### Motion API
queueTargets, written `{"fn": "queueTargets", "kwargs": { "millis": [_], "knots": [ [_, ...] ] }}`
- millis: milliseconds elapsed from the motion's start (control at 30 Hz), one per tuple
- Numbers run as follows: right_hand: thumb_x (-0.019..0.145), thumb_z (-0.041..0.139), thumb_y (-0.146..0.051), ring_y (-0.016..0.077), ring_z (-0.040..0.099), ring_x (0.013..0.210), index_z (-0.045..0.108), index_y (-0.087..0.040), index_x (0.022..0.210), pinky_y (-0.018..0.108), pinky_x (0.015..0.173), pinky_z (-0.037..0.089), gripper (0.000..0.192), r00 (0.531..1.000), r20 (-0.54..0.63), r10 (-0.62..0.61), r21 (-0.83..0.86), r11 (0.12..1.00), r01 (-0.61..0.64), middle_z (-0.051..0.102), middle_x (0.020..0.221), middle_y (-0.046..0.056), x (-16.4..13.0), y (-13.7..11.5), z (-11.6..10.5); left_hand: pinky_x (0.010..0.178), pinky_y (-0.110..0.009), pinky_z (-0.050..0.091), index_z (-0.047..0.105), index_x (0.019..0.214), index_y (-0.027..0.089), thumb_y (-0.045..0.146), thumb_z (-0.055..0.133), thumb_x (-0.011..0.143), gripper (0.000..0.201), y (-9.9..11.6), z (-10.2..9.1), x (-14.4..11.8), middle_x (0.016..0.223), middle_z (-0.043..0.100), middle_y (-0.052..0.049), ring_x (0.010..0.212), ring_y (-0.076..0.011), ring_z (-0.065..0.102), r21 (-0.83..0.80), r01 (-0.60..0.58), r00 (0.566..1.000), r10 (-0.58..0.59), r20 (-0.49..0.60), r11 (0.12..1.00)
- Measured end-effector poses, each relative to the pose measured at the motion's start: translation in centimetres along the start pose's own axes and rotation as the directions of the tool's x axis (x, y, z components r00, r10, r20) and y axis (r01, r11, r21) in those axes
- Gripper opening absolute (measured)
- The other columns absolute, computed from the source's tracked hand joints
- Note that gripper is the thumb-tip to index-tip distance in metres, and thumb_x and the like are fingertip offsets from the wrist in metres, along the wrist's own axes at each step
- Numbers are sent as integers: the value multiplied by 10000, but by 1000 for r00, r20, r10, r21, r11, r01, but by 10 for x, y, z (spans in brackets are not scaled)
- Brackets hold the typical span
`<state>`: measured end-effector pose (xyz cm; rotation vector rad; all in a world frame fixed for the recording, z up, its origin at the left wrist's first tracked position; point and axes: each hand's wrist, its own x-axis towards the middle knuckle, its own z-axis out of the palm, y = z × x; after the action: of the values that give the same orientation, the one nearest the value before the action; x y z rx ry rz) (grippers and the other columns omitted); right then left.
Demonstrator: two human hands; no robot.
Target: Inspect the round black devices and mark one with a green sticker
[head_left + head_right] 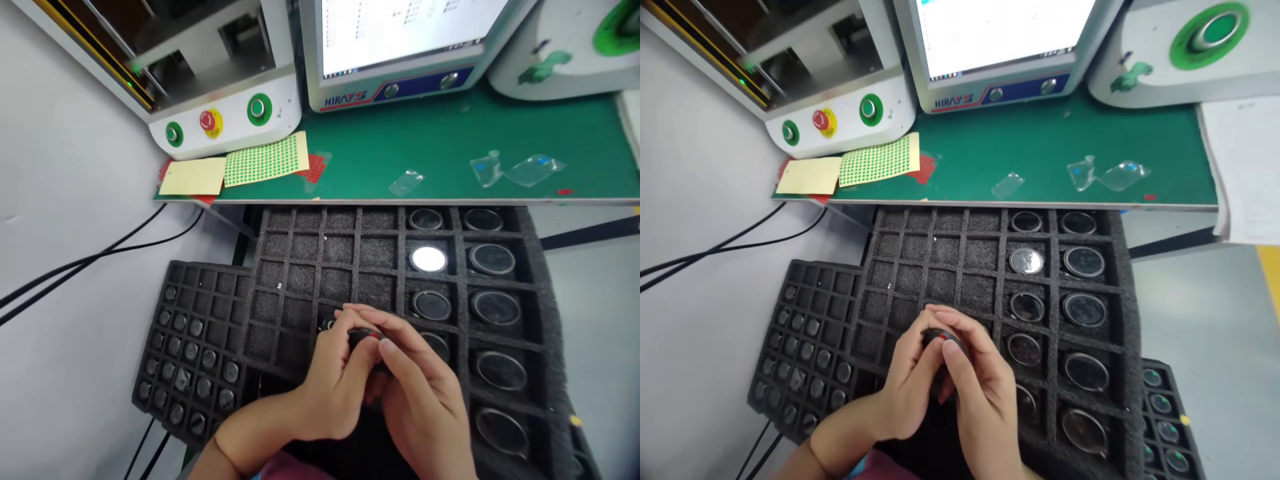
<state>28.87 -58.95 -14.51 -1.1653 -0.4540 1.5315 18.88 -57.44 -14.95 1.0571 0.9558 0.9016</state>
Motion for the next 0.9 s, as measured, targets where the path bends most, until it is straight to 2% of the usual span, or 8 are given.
{"fn": "queueTargets", "kwargs": {
  "millis": [133,200,267,367,500,700,900],
  "knots": [
    [848,711,-375,220,715,966,771,-248,873,243,705,595,143,996,-3,-89,-32,995,89,736,1111,75,3,2,5,573,-254,444,534,1044,169,432,379,1023,306,8,-1,-3,722,537,1,588,-117,517,268,-10,1000,15,-16,963],
    [818,718,-334,209,712,961,752,-236,787,262,777,584,108,991,-53,-125,-7,992,125,749,1033,59,3,2,8,707,-309,491,540,1062,165,404,358,1027,303,11,-1,-4,878,615,-64,760,-165,598,372,-66,997,74,-7,926],
    [770,717,-286,199,716,867,709,-224,716,275,739,581,82,984,-119,-129,44,990,135,750,943,42,2,1,12,788,-339,497,533,1070,165,367,349,1029,277,12,-1,-5,966,647,-101,864,-190,618,419,-140,990,142,27,897],
    [709,687,-238,194,710,746,680,-221,737,281,653,573,34,978,-186,-95,90,990,113,738,845,29,1,0,19,753,-324,501,525,1020,173,330,352,1025,233,10,0,-6,890,655,-84,799,-179,616,426,-196,980,193,52,883],
    [672,647,-206,169,703,687,689,-223,812,252,625,564,147,957,-272,-100,71,990,123,727,782,4,1,-1,26,723,-315,518,507,1004,180,285,375,1005,168,6,1,-7,848,657,-75,761,-180,635,496,-251,965,252,67,831],
    [684,574,-193,149,699,655,699,-243,754,245,626,564,152,936,-311,-166,62,979,194,710,723,-27,-2,-3,23,666,-317,543,501,1072,165,237,402,965,162,7,2,-5,912,700,-123,772,-215,690,629,-376,924,330,196,681],
    [724,559,-218,160,688,616,700,-236,729,265,585,561,142,919,-346,-191,10,978,208,693,687,-16,-5,-5,20,642,-318,557,482,1115,169,239,379,966,194,4,5,-1,917,699,-118,773,-220,700,614,-445,894,359,268,652]
  ]
}}
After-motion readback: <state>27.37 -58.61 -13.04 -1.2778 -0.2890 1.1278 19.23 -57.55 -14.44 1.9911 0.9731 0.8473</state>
